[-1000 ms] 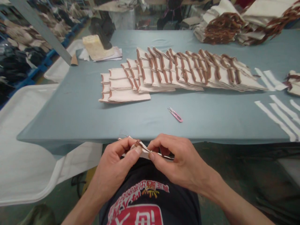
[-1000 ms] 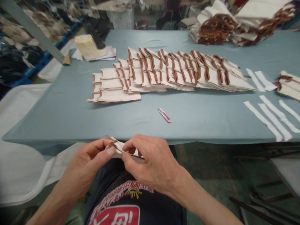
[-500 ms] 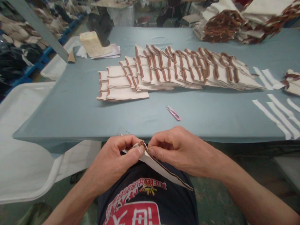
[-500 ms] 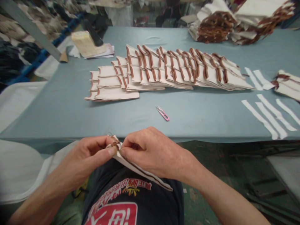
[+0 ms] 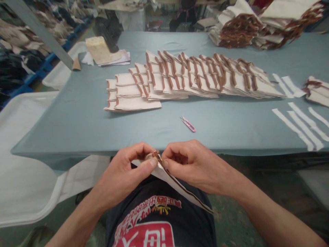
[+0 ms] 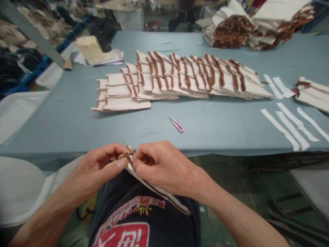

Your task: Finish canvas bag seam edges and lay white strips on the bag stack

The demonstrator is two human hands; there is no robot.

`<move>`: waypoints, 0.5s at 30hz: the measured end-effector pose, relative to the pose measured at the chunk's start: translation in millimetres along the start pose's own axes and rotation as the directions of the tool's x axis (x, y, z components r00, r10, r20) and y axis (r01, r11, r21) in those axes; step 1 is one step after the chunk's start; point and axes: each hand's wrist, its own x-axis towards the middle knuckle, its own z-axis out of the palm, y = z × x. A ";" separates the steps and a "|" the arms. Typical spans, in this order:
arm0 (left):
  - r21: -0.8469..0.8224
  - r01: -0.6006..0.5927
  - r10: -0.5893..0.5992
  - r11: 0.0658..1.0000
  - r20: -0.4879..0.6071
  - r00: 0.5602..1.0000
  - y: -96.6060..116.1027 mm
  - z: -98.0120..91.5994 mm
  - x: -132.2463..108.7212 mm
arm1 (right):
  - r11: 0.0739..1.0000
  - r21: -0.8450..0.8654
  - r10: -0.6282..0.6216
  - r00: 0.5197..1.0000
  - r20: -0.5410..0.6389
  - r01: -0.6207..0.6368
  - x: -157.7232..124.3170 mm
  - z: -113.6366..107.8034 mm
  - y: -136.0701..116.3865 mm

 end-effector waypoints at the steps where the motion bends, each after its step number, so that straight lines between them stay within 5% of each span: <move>1: 0.082 -0.041 0.048 0.996 -0.083 0.995 1.4 1.2 -1.1 | 1.000 -0.003 -0.005 1.000 -0.021 0.005 -0.3 0.6 0.7; 4: 0.308 -0.088 0.196 0.947 -0.342 0.919 3.0 6.5 -8.0 | 1.000 0.002 -0.015 0.999 -0.046 0.015 -1.4 2.0 3.7; 7: 0.305 -0.033 0.166 0.952 -0.419 0.892 -0.2 14.0 -18.1 | 0.999 -0.015 -0.046 0.997 -0.065 0.045 -2.7 3.5 7.3; 11: -0.025 0.106 -0.108 0.994 -0.214 0.971 -6.0 23.1 -26.2 | 0.988 -0.083 -0.135 0.986 -0.095 0.127 -5.1 7.3 10.3; 15: -0.367 0.194 -0.205 0.910 0.009 0.979 -10.5 25.5 -22.7 | 0.971 -0.180 -0.174 0.981 -0.090 0.156 -8.7 12.8 9.2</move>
